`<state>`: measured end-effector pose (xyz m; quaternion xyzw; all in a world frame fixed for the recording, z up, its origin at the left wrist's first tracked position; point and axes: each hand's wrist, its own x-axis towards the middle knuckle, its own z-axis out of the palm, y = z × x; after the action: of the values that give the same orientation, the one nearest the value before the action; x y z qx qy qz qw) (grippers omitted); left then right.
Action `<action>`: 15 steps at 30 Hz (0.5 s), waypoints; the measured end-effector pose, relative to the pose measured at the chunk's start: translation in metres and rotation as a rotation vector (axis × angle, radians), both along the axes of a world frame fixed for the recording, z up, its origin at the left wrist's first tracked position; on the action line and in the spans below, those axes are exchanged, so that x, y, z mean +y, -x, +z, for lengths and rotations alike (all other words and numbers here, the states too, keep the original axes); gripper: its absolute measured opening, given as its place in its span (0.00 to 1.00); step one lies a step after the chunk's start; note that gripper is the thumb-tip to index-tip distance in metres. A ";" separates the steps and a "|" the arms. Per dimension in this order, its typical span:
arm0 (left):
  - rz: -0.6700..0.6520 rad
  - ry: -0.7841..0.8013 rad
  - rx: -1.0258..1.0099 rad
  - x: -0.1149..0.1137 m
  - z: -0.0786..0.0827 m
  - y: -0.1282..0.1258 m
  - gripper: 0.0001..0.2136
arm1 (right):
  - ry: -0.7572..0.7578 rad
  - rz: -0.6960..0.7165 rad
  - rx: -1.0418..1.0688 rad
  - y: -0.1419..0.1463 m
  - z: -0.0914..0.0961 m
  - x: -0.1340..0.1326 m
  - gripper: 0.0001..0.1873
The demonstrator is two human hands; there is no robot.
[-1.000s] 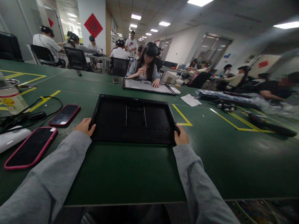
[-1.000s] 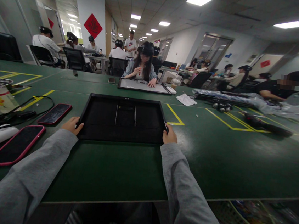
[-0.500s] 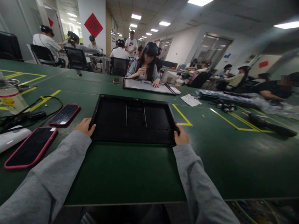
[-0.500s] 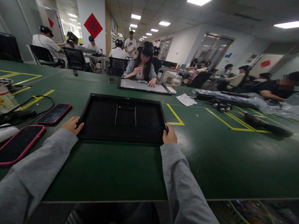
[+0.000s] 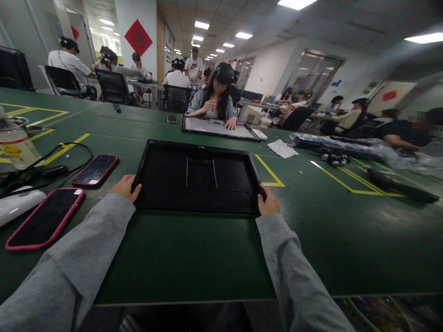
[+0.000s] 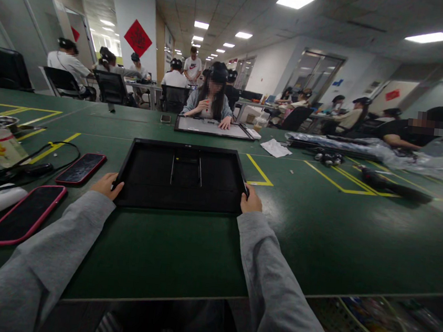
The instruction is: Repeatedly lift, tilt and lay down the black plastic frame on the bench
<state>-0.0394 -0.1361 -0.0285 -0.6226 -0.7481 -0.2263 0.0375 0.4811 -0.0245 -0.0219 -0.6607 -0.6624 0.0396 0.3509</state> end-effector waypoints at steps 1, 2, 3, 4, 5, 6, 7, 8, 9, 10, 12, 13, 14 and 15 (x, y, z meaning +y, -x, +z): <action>0.002 0.002 0.000 0.000 0.001 -0.001 0.24 | 0.004 0.000 -0.003 0.000 0.000 0.000 0.25; 0.003 0.004 0.000 -0.001 0.001 -0.001 0.24 | 0.007 -0.002 -0.005 0.000 0.000 0.001 0.26; 0.004 0.004 0.000 -0.001 0.002 -0.002 0.24 | 0.008 -0.003 -0.005 0.000 -0.001 0.001 0.26; 0.005 0.003 -0.001 -0.001 0.002 -0.002 0.24 | 0.006 -0.003 -0.005 -0.001 -0.001 0.001 0.26; 0.005 0.001 -0.003 -0.001 0.002 -0.002 0.24 | 0.003 -0.002 -0.002 -0.001 -0.001 0.001 0.26; 0.004 0.000 -0.005 -0.001 0.002 -0.002 0.23 | -0.001 -0.002 0.001 -0.001 -0.001 0.002 0.26; 0.002 0.001 -0.008 -0.001 0.002 -0.001 0.23 | -0.003 0.000 0.005 -0.001 -0.002 0.002 0.25; -0.001 0.004 -0.011 -0.001 0.002 -0.001 0.23 | -0.003 0.001 0.007 -0.001 -0.001 0.001 0.25; -0.004 0.009 -0.014 -0.001 0.002 -0.001 0.23 | -0.001 0.002 0.009 -0.001 -0.001 0.001 0.25; -0.005 0.013 -0.016 -0.001 0.002 -0.001 0.24 | 0.002 0.002 0.009 -0.001 -0.001 0.001 0.26; -0.006 0.016 -0.018 -0.001 0.002 -0.001 0.24 | 0.009 -0.001 0.006 0.000 0.000 0.000 0.26; -0.009 0.015 -0.020 -0.001 0.002 -0.001 0.24 | 0.012 -0.003 0.004 0.000 0.000 0.000 0.26; -0.009 0.012 -0.020 -0.001 0.002 -0.001 0.24 | 0.015 -0.007 0.002 0.000 0.001 0.000 0.26; -0.006 0.006 -0.020 -0.001 0.002 -0.002 0.24 | 0.018 -0.008 0.002 0.000 0.001 0.000 0.26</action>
<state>-0.0379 -0.1372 -0.0260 -0.6228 -0.7472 -0.2303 0.0276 0.4810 -0.0246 -0.0210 -0.6665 -0.6590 0.0446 0.3457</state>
